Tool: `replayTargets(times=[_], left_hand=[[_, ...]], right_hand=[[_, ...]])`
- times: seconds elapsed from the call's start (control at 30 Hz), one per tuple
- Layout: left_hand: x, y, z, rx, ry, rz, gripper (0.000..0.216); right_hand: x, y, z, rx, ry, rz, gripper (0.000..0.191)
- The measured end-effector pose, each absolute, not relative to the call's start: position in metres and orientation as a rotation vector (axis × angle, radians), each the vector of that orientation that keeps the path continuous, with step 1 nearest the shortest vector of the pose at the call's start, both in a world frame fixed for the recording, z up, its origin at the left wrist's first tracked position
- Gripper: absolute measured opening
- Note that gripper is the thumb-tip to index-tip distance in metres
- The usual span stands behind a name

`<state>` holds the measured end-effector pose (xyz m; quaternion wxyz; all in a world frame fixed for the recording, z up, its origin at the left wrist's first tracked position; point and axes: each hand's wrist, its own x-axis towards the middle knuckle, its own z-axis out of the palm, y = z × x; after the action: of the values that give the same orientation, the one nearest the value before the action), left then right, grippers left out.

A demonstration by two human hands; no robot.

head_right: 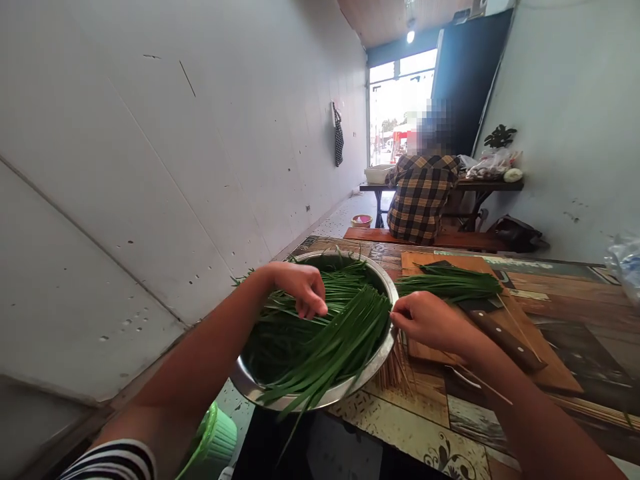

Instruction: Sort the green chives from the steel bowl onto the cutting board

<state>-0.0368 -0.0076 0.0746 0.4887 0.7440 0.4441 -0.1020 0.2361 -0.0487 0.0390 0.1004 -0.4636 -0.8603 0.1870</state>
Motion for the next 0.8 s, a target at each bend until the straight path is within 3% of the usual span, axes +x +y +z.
replayTargets(times=[0.17, 0.27, 0.4, 0.67, 0.8], left_hand=[[-0.028, 0.017, 0.052, 2.329, 1.318, 0.276, 0.019], [-0.013, 0.022, 0.029, 2.525, 1.356, 0.112, 0.011], [0.000, 0.021, 0.009, 2.669, 1.524, 0.058, 0.020], [0.011, 0.012, 0.009, 2.703, 1.572, -0.029, 0.025], [0.013, 0.011, 0.013, 2.640, 1.571, 0.135, 0.027]], right_hand=[[0.231, -0.055, 0.045, -1.501, -2.583, 0.272, 0.033], [0.227, -0.059, 0.046, -1.596, -2.570, 0.171, 0.031], [0.222, -0.063, 0.045, -1.619, -2.554, 0.100, 0.031], [0.215, -0.064, 0.036, -1.591, -2.465, 0.061, 0.029], [0.214, -0.063, 0.033, -1.565, -2.459, 0.058, 0.029]])
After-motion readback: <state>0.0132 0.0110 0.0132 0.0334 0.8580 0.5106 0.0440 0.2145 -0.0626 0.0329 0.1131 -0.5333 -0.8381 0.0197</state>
